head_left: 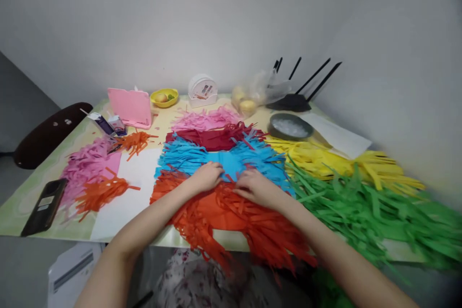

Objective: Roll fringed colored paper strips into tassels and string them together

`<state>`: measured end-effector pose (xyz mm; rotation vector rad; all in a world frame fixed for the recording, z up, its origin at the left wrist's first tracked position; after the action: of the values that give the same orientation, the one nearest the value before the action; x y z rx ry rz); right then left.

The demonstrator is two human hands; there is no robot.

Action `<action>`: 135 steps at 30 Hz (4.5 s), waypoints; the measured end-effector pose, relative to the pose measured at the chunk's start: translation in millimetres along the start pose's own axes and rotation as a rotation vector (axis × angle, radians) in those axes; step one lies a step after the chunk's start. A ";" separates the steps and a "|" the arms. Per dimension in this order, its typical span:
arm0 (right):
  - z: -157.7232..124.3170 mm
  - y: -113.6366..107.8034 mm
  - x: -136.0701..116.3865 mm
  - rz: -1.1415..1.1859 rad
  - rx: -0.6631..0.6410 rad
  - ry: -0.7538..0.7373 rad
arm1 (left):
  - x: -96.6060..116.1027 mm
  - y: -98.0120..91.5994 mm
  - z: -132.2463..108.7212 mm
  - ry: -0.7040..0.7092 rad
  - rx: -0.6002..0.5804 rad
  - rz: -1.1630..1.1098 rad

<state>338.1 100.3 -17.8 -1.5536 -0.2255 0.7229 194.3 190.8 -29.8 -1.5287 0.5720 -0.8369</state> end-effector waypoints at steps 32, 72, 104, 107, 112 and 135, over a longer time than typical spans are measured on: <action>-35.0 -51.3 35.6 -0.142 0.078 0.249 | -9.6 3.7 14.4 0.028 -0.159 -0.114; 34.0 -1.0 33.0 0.027 -0.019 0.191 | -17.8 -0.5 20.8 0.026 -0.201 -0.157; 46.9 9.8 -44.0 -0.005 0.111 0.195 | -20.8 -23.8 17.6 -0.349 0.013 -0.192; 42.8 6.4 -31.1 -0.077 0.122 0.238 | -22.4 -21.7 15.2 -0.392 0.007 -0.184; 33.9 -17.5 -3.2 -0.222 0.172 0.288 | -20.7 -18.1 12.5 -0.420 0.005 -0.172; 47.0 -15.6 11.4 -0.284 0.009 0.137 | -14.7 -20.2 16.3 -0.230 -0.171 -0.205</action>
<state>324.8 147.5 -4.4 -1.5172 -0.3319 0.3928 195.7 215.0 -12.6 -1.8345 0.3274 -0.7668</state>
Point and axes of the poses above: each hand's wrist, its own z-axis towards the middle knuckle, its own y-axis out of the palm, x = y × z, the point moved 3 cm from there along z, towards the middle knuckle, and after that the axes turned 14 degrees about -y, right-handed, at the moved point
